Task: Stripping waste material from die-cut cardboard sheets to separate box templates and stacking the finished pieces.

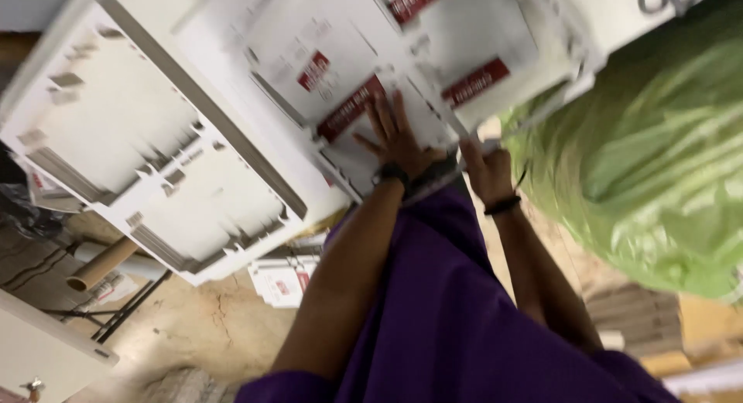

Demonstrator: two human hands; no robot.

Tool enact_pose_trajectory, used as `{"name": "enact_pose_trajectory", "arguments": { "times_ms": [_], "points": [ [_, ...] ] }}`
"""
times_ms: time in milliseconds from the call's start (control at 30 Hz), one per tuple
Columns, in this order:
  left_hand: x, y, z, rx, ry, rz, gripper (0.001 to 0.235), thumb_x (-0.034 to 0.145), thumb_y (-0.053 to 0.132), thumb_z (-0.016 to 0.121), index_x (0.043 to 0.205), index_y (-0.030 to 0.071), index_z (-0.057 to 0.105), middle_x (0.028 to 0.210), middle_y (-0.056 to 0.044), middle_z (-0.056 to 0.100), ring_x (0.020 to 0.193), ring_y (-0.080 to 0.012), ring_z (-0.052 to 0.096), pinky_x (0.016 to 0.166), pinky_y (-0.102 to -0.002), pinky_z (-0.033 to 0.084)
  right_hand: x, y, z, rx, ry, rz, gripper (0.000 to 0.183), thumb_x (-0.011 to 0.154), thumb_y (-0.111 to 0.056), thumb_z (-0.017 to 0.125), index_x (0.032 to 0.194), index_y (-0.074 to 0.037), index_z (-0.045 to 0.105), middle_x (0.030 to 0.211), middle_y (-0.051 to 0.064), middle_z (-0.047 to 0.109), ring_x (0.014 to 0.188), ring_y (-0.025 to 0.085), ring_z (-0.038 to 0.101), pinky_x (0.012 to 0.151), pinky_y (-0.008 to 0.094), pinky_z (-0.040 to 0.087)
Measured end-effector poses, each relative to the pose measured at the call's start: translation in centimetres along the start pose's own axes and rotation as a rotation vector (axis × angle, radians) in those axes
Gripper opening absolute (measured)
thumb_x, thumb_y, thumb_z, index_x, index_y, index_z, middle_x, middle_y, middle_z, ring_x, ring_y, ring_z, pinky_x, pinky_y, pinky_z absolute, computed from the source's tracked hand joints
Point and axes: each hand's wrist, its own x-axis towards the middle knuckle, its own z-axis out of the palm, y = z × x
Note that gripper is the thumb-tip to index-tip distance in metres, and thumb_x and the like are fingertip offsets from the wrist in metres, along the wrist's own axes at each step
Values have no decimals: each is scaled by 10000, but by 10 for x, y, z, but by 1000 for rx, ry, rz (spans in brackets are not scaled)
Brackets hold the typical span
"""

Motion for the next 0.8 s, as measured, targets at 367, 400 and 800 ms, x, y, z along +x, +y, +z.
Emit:
{"name": "enact_pose_trajectory", "arguments": {
  "times_ms": [367,400,800],
  "points": [
    [18,-76,24,-323,582,236,1146,622,643,819,1537,179,307,1542,-76,282,1475,-321,284,1138,-626,306,25,22,15,164,-14,195,740,985,-674,612,623,-29,640,531,115,551,632,246,620,668,436,435],
    [13,-97,18,-418,864,338,718,795,397,866,1388,101,590,1327,-128,582,1325,-370,543,1063,-517,502,19,21,13,91,-32,228,765,963,-719,599,662,-18,656,565,146,563,677,299,636,695,500,398],
    [17,-180,-11,-471,260,-252,547,738,306,868,1224,405,637,1535,-73,201,1354,-400,373,992,-493,419,5,-19,6,425,59,189,640,1015,-547,652,619,-56,541,448,45,422,353,99,453,332,232,350]
  ]
}}
